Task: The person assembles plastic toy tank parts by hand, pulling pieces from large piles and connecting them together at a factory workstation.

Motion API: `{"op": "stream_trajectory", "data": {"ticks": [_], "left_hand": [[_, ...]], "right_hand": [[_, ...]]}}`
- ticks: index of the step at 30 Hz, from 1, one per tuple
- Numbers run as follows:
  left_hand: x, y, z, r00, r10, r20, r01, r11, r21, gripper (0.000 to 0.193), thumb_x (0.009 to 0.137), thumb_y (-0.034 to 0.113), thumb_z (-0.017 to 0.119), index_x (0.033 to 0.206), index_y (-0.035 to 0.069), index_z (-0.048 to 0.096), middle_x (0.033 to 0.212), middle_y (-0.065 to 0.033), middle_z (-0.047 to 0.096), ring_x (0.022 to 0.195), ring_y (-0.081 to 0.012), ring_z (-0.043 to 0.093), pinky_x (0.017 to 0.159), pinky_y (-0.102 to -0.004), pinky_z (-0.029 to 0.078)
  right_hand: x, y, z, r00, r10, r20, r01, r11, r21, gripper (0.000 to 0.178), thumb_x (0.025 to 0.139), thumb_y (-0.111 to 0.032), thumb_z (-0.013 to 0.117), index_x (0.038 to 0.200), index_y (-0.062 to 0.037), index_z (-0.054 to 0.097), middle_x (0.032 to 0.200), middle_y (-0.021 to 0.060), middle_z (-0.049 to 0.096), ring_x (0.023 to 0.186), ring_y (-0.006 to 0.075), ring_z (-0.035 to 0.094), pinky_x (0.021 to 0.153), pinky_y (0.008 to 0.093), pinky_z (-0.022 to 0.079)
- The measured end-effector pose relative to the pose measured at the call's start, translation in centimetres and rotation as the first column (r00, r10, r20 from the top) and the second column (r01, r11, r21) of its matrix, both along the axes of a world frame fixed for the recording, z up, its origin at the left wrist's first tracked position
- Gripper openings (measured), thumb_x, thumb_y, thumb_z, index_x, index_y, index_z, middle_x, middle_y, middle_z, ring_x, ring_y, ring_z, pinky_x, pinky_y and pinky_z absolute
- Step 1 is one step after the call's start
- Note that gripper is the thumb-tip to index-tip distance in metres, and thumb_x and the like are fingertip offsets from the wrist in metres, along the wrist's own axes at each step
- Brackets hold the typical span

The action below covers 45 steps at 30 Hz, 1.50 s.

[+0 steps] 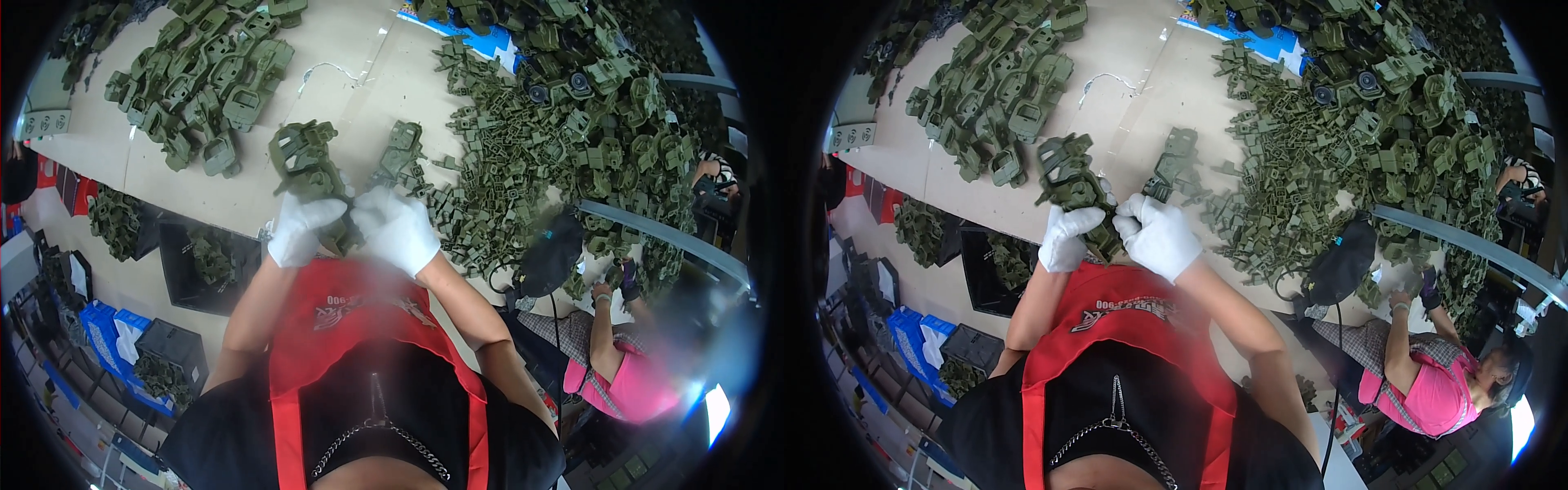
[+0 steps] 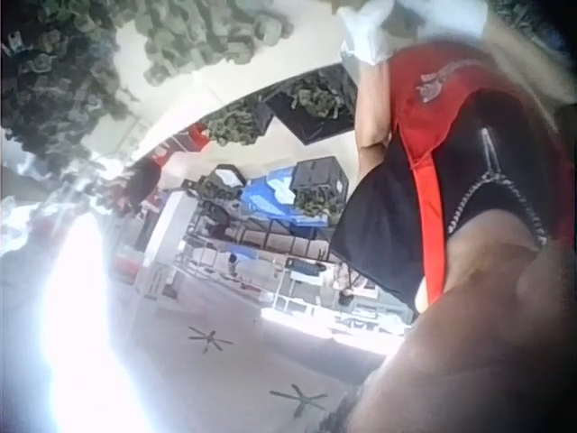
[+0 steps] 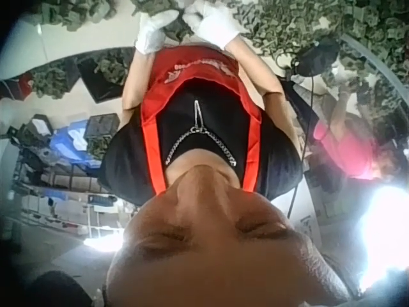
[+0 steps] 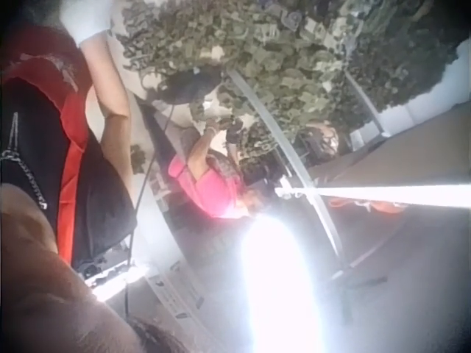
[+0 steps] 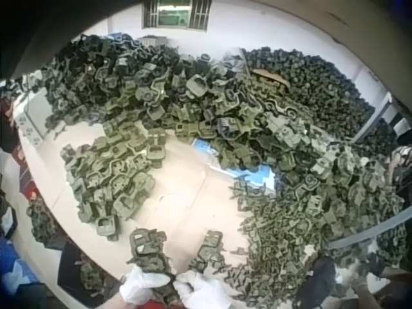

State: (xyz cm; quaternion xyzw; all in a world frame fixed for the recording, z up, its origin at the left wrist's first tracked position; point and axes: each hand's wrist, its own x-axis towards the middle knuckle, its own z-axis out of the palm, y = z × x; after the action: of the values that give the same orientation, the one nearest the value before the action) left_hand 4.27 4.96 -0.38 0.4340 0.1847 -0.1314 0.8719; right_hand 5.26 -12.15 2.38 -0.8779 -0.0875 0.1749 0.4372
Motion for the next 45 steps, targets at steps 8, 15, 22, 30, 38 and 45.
{"op": "stream_trajectory", "data": {"ticks": [8, 15, 22, 30, 38, 45], "left_hand": [[0.0, 3.5, -3.2, 0.988, 0.144, 0.058, -0.143, 0.989, -0.022, 0.053, 0.083, 0.019, 0.068, 0.129, 0.005, 0.046, 0.116, -0.0122, 0.059, 0.101, -0.0267, 0.061, 0.09, -0.0444, 0.052], [-1.0, 2.9, -1.4, 0.966, 0.241, 0.093, -0.246, 0.968, 0.042, 0.063, 0.084, 0.023, 0.068, 0.137, 0.007, 0.04, 0.127, -0.013, 0.053, 0.111, -0.028, 0.057, 0.091, -0.0449, 0.051], [-2.6, 4.2, -2.2, 0.977, 0.207, 0.056, -0.2, 0.973, -0.117, 0.069, 0.084, 0.027, 0.069, 0.141, 0.005, 0.037, 0.133, -0.0136, 0.051, 0.114, -0.0286, 0.055, 0.092, -0.0447, 0.052], [-2.5, 3.0, -0.4, 0.993, 0.098, 0.063, -0.085, 0.979, -0.185, 0.071, 0.081, 0.031, 0.071, 0.139, 0.005, 0.039, 0.127, -0.0125, 0.055, 0.108, -0.0279, 0.059, 0.091, -0.0435, 0.052], [-2.1, 0.5, 2.2, 0.984, 0.004, 0.176, 0.01, 0.997, -0.076, 0.089, 0.074, 0.063, 0.067, 0.133, 0.001, 0.043, 0.104, -0.0097, 0.061, 0.087, -0.0197, 0.062, 0.071, -0.0327, 0.054], [-3.0, 0.3, 1.0, 0.945, -0.001, 0.328, -0.034, 0.994, 0.102, 0.104, 0.066, 0.075, 0.068, 0.134, 0.001, 0.042, 0.103, -0.008, 0.062, 0.086, -0.0182, 0.063, 0.074, -0.0309, 0.053]], "right_hand": [[4.1, -5.1, -9.7, 0.912, -0.347, -0.218, 0.152, 0.781, -0.606, 0.052, 0.079, -0.051, 0.067, 0.102, -0.0049, 0.07, 0.107, 0.0172, 0.065, 0.099, 0.0269, 0.063, 0.085, 0.0381, 0.05], [5.7, 0.4, -11.2, 0.92, -0.36, 0.156, 0.381, 0.722, -0.578, 0.045, 0.073, -0.042, 0.072, 0.093, -0.0018, 0.067, 0.106, 0.021, 0.059, 0.101, 0.0354, 0.056, 0.086, 0.0428, 0.048], [3.7, 3.6, -10.3, 0.985, 0.099, 0.14, 0.017, 0.755, -0.656, 0.053, 0.077, -0.043, 0.071, 0.109, -0.003, 0.058, 0.114, 0.0215, 0.053, 0.098, 0.0366, 0.057, 0.087, 0.0436, 0.048], [8.2, -1.9, -14.4, 0.981, -0.108, 0.163, 0.128, 0.984, -0.12, 0.031, 0.079, -0.019, 0.067, 0.11, -0.0129, 0.068, 0.101, 0.0154, 0.068, 0.096, 0.0337, 0.063, 0.085, 0.0402, 0.051], [1.0, 1.3, 6.0, 0.876, 0.029, 0.482, -0.045, 0.999, 0.022, 0.019, 0.082, -0.017, 0.066, 0.1, -0.0123, 0.065, 0.084, 0.0089, 0.063, 0.07, 0.0304, 0.064, 0.065, 0.0396, 0.053], [0.0, 1.7, 6.2, 0.842, 0.035, 0.538, -0.021, 0.999, -0.033, 0.021, 0.083, -0.018, 0.065, 0.103, -0.0132, 0.064, 0.084, 0.0092, 0.061, 0.068, 0.0302, 0.063, 0.063, 0.0398, 0.054]]}}
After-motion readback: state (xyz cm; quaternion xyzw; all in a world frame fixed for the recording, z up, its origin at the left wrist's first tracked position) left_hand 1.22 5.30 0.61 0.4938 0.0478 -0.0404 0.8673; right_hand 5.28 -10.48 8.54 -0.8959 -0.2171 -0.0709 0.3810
